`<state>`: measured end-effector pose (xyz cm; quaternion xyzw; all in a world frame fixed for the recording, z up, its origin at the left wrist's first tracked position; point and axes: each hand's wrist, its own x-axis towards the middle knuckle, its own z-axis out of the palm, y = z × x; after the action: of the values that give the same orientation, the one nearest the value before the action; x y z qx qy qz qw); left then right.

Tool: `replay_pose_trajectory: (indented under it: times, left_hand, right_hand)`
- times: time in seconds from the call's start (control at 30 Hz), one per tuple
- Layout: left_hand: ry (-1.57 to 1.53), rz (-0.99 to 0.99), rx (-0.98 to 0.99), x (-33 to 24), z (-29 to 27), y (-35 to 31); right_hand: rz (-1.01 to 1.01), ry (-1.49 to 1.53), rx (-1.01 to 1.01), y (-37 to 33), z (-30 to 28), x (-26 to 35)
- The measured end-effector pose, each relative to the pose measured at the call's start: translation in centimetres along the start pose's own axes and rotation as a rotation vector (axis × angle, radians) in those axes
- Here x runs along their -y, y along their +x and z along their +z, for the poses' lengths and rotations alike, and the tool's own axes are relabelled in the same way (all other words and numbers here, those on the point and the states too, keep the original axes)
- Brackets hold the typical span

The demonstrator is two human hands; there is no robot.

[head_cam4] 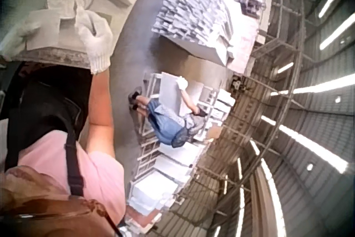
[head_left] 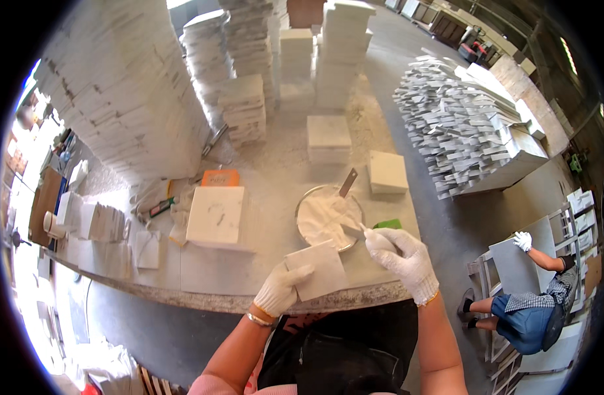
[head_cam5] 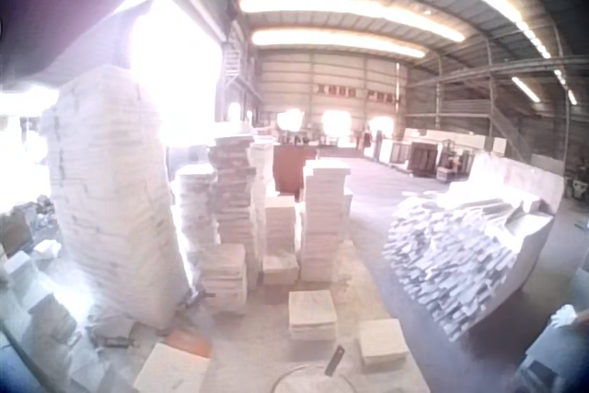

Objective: The person applies a white paste to the edges of small square ceramic tiles using a metal spatula, then smooths and cleans the edges with a green sponge. The person handles tiles one at a time, repeatedly dipping the spatula into a bowl of paste and wiping the tile edges.

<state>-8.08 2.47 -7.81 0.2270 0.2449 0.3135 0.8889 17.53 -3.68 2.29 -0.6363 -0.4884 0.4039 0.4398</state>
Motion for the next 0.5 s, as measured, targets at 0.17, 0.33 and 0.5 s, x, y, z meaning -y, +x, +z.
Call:
replay_pose_trajectory:
  times: [0.17,0.33,0.5]
  left_hand:
    - [-0.003,0.019,0.025,0.0,-0.3,0.2]
    - [-0.005,0.011,0.003,0.0,-0.4,-0.1]
    - [-0.022,-0.004,-0.011,0.3,-0.6,0.1]
  right_hand:
    - [-0.081,-0.194,0.006,0.2,0.3,0.5]
    - [-0.123,-0.383,0.067,1.0,0.5,0.9]
    - [-0.187,-0.463,0.081,1.6,0.2,-0.1]
